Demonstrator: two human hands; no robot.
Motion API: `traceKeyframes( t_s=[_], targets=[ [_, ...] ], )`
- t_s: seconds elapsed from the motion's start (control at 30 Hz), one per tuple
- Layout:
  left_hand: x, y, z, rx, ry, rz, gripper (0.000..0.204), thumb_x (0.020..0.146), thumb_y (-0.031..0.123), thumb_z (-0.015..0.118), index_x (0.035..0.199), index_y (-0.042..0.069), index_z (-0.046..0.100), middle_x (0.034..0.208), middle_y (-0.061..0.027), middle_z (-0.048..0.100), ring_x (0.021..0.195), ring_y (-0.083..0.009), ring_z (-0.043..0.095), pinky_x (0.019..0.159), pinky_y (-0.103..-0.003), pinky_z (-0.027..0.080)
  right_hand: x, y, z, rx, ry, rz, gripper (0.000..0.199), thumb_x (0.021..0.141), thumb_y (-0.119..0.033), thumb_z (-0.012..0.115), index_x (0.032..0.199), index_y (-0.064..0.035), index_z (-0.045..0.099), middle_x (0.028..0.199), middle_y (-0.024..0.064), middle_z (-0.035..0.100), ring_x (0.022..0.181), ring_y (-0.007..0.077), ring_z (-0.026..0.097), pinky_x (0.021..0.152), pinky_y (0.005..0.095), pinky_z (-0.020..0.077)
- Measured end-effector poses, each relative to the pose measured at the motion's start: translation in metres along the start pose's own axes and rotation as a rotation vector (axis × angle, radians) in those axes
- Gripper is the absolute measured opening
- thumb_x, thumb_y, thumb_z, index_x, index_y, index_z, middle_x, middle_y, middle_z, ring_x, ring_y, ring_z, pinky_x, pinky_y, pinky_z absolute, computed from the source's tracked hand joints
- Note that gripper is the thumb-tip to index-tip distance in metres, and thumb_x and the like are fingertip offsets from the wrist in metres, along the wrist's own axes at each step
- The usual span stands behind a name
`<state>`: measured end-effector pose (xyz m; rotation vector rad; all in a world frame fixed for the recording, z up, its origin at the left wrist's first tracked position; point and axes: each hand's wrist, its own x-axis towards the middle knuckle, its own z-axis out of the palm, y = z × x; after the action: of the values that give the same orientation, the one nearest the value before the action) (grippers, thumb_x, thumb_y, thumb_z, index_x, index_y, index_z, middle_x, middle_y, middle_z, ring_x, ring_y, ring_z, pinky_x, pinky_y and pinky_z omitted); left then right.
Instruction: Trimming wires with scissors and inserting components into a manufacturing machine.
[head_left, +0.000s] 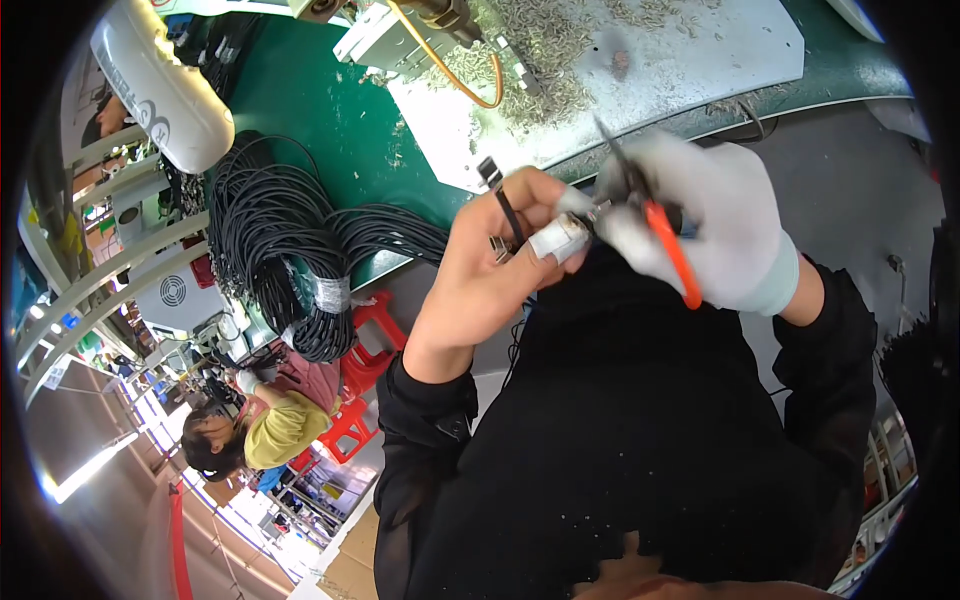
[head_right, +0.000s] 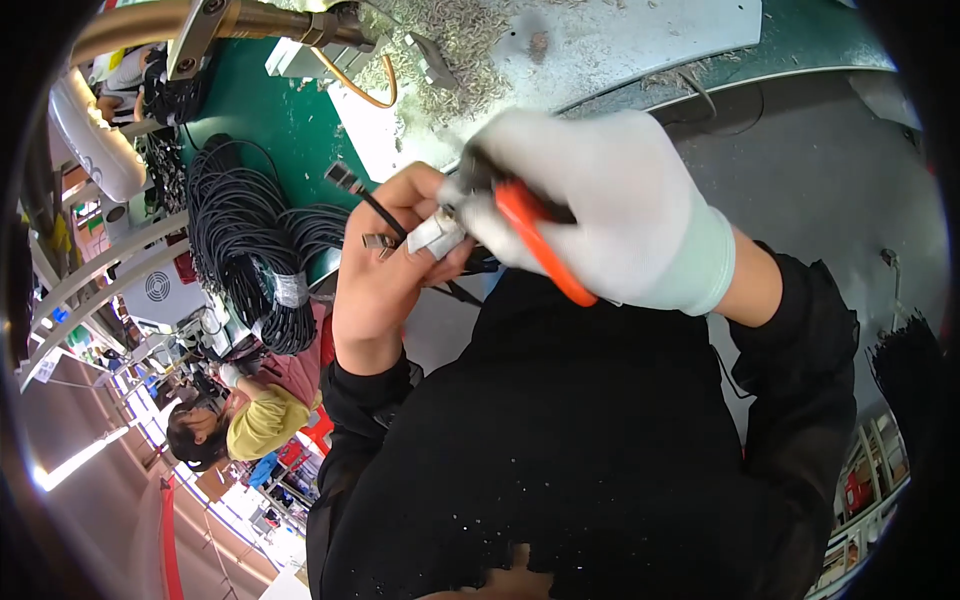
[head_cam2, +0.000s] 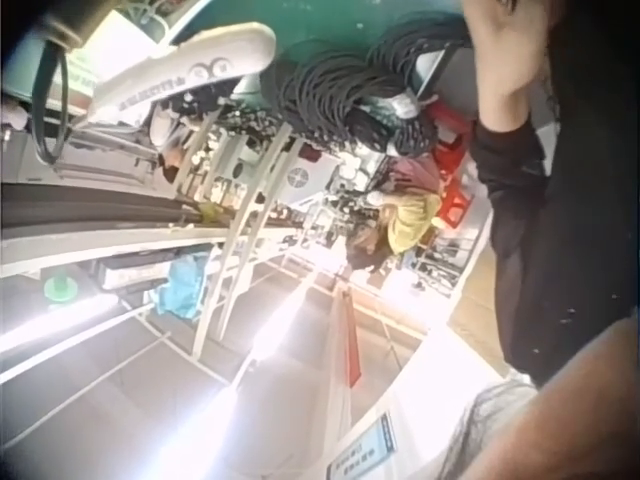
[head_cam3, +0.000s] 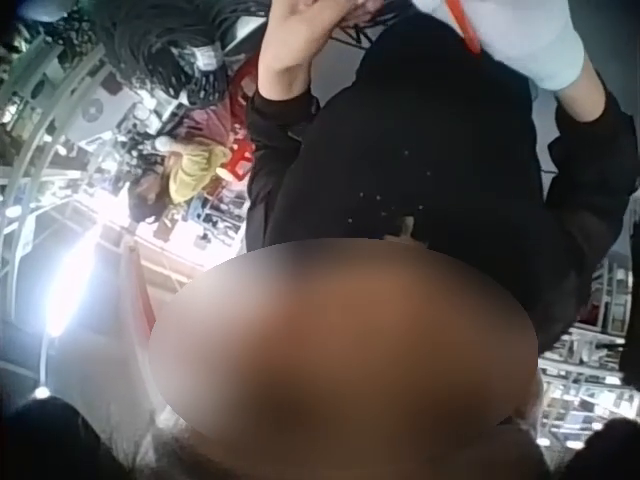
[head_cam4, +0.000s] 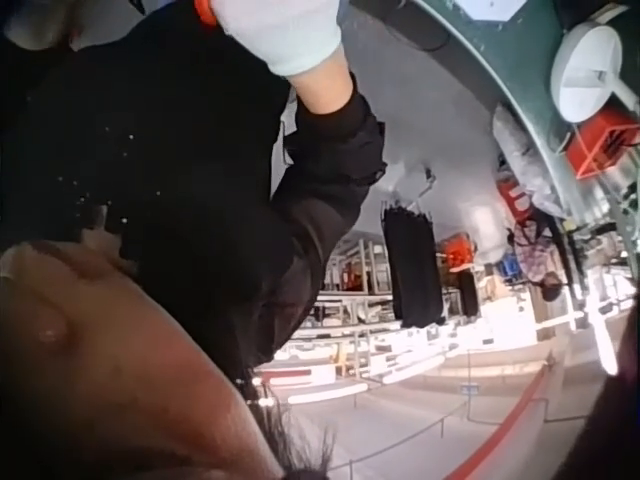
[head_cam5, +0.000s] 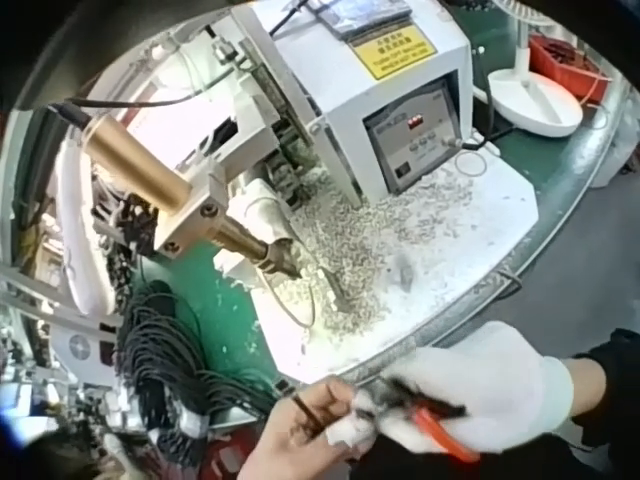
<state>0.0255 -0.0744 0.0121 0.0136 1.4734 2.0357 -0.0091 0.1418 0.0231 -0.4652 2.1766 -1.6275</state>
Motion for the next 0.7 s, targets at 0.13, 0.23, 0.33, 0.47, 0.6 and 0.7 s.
traceKeyframes(
  t_s=[0.13,0.23,0.33,0.47,0.6,0.7],
  targets=[
    [-0.001,0.005,-0.004,0.002,-0.218,-0.098,0.023,0.087,0.005,0.059,0.108,-0.001,0.050,0.085,-0.0039,0.060,0.067,-0.0063,0.052,0.056,-0.024,0.043,0.002,0.015,-0.004,-0.384,0.044,-0.665,0.021,0.082,-0.020,0.063,0.077,-0.0013,0.056,0.057,0.0126,0.050,0.049,0.0215,0.056,0.046,0.0297,0.0397],
    [-0.001,0.002,0.018,0.238,-0.056,0.009,0.025,0.084,-0.001,0.059,0.108,0.000,0.050,0.085,-0.0054,0.061,0.069,-0.0066,0.056,0.057,-0.024,0.045,0.005,0.014,-0.004,-0.075,0.013,-0.119,0.023,0.086,-0.021,0.059,0.074,-0.0014,0.056,0.054,0.0090,0.051,0.046,0.0164,0.055,0.044,0.0272,0.0403],
    [-0.001,-0.006,0.034,0.523,0.371,0.284,0.027,0.081,-0.006,0.058,0.107,0.000,0.052,0.084,-0.0074,0.062,0.070,-0.0082,0.059,0.056,-0.024,0.046,0.007,-0.001,-0.006,0.270,-0.131,0.208,0.026,0.087,-0.022,0.057,0.072,-0.0007,0.056,0.053,0.0073,0.054,0.045,0.0156,0.055,0.043,0.0265,0.0420],
    [0.010,-0.006,0.015,1.177,0.168,0.871,0.025,0.080,-0.007,0.057,0.103,0.002,0.052,0.082,-0.0101,0.062,0.066,-0.0133,0.059,0.054,-0.025,0.045,0.003,0.014,-0.009,0.581,-0.314,0.374,0.027,0.089,-0.021,0.051,0.073,0.0002,0.054,0.051,0.0045,0.053,0.041,0.0128,0.052,0.042,0.0253,0.0408],
    [0.000,-0.011,0.018,1.225,0.197,0.792,0.024,0.081,-0.007,0.055,0.103,0.001,0.051,0.082,-0.0123,0.061,0.067,-0.0190,0.061,0.055,-0.026,0.046,0.000,0.014,-0.007,0.801,-0.431,0.490,0.021,0.088,-0.018,0.053,0.077,0.0002,0.055,0.050,0.0053,0.052,0.042,0.0141,0.052,0.042,0.0265,0.0403],
    [-0.003,-0.020,0.023,0.716,0.260,0.588,0.022,0.082,-0.006,0.056,0.103,-0.001,0.051,0.081,-0.0093,0.061,0.067,-0.0164,0.060,0.055,-0.025,0.046,-0.003,0.013,0.005,0.515,-0.264,0.164,0.016,0.084,-0.015,0.059,0.080,-0.0004,0.057,0.051,0.0068,0.052,0.044,0.0171,0.053,0.042,0.0283,0.0407]
  ],
)
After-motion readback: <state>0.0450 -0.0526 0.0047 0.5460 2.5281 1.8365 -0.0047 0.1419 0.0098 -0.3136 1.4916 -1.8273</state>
